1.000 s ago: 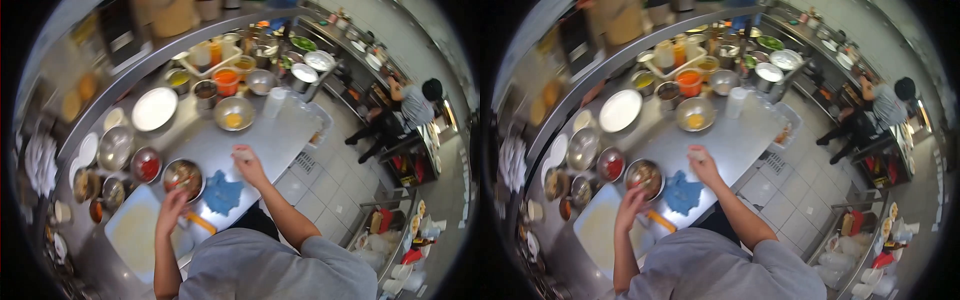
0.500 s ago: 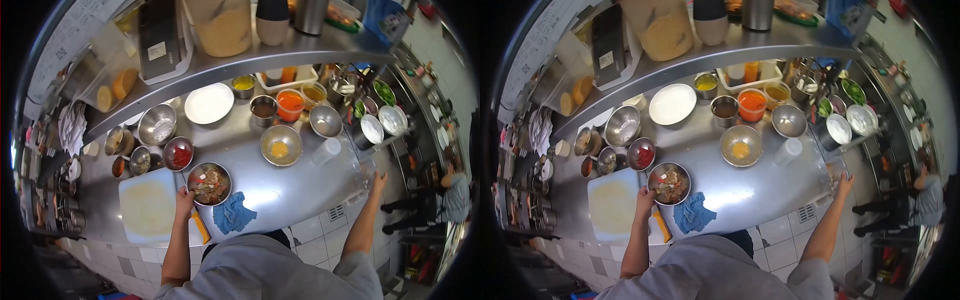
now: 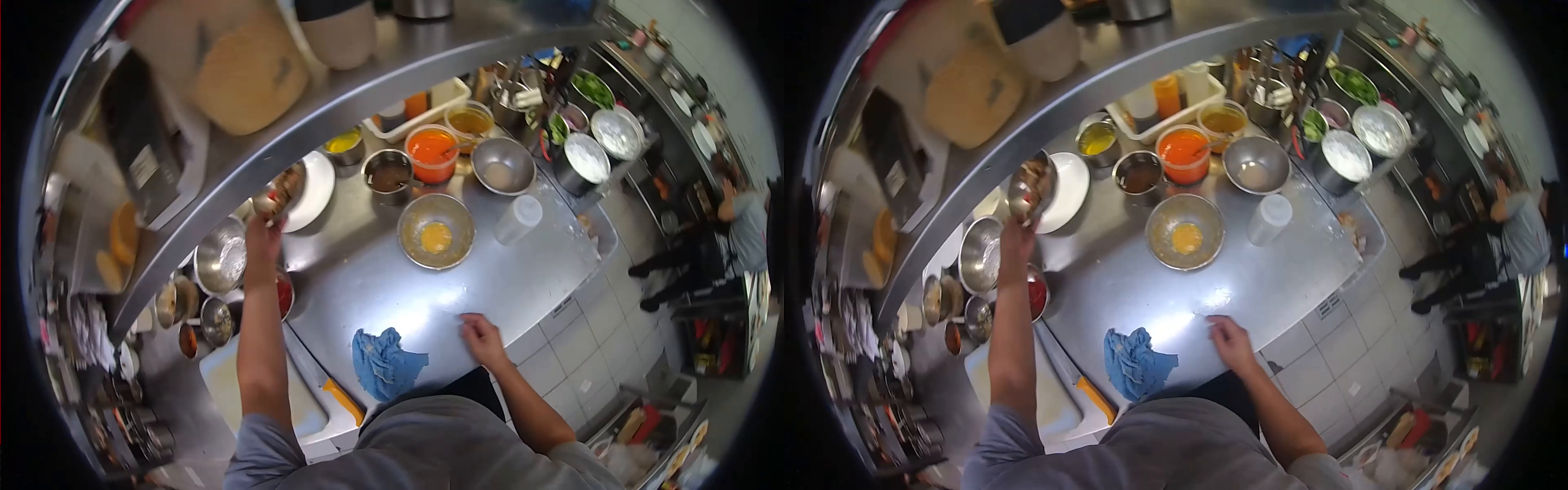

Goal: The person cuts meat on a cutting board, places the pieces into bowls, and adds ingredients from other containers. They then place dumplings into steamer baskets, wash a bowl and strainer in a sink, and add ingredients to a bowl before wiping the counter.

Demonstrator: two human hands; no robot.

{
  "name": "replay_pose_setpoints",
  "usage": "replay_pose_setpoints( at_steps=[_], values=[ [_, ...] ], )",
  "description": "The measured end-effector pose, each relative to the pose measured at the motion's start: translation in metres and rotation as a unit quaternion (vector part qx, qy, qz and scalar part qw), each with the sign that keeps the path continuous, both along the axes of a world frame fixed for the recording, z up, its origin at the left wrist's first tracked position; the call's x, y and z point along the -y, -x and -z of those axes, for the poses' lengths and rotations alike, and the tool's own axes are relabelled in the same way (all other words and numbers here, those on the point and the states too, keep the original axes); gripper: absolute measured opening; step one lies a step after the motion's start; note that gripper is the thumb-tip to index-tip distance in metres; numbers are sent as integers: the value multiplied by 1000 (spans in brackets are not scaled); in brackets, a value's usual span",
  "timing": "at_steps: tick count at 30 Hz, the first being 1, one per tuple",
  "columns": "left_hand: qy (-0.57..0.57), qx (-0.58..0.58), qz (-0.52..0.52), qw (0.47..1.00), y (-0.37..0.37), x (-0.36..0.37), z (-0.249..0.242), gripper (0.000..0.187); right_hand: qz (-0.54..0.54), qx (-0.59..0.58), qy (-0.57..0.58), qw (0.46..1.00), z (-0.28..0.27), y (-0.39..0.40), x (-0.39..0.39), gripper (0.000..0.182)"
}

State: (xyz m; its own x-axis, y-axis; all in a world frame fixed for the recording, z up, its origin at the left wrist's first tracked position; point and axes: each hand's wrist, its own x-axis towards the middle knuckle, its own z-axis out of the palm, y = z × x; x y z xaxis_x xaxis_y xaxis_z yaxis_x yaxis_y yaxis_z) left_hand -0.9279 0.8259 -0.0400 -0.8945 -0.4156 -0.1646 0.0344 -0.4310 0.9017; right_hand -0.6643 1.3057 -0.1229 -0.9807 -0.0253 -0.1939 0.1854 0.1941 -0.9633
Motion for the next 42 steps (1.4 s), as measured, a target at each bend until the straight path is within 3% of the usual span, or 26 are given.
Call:
replay_pose_setpoints(
  at_steps=[1,2,4,6,8,14,17,24,28,30,32,34,35,36,37,38,39,40,42],
  values=[
    [-2,7,0,1000,41,28,23,15,-3,-7,-10,1000,2,-4,15,20],
    [-15,-2,-10,1000,69,23,13,19,15,-1,-11,1000,0,-4,26,20],
    [-29,37,-42,998,148,59,48,24,40,-70,-175,981,-7,-1,40,17],
    [-63,7,-26,998,194,67,64,23,85,-58,-182,978,-8,0,44,14],
    [-106,25,-48,993,244,78,86,23,53,-124,-238,962,-11,3,44,12],
    [-29,89,-75,993,289,55,82,17,75,-79,-249,962,-11,5,48,11],
    [-18,120,-56,991,319,78,100,14,81,-74,-264,958,-11,6,50,11],
    [23,203,-11,979,299,91,103,18,77,-73,-272,956,-12,8,50,10],
    [94,158,47,982,245,70,80,35,72,-88,-263,958,-7,2,48,8],
    [196,110,-95,970,224,57,70,39,71,-112,-265,955,-6,1,46,8],
    [267,9,-93,959,164,16,36,41,69,-98,-242,963,-6,-2,46,10],
    [288,-33,73,954,77,-24,14,28,59,-103,-243,963,-5,-6,46,15],
    [214,-18,174,961,37,-25,39,31,52,-102,-235,965,-8,-6,45,16],
    [511,87,249,818,-38,-81,-26,42,44,-100,-227,968,-9,-7,43,16],
    [395,207,326,834,-99,-119,-58,43,27,-109,-213,970,-5,-9,40,23],
    [464,50,408,785,-149,-116,-29,44,21,-122,-215,969,-6,-11,39,23],
    [521,42,431,735,-201,-136,-22,49,17,-96,-185,978,-6,-14,38,27],
    [540,-64,494,678,-237,-139,12,52,10,-68,-156,985,-7,-15,37,31],
    [695,20,447,563,-309,-183,-5,45,-63,-35,-118,990,-6,-24,40,45]
  ],
)
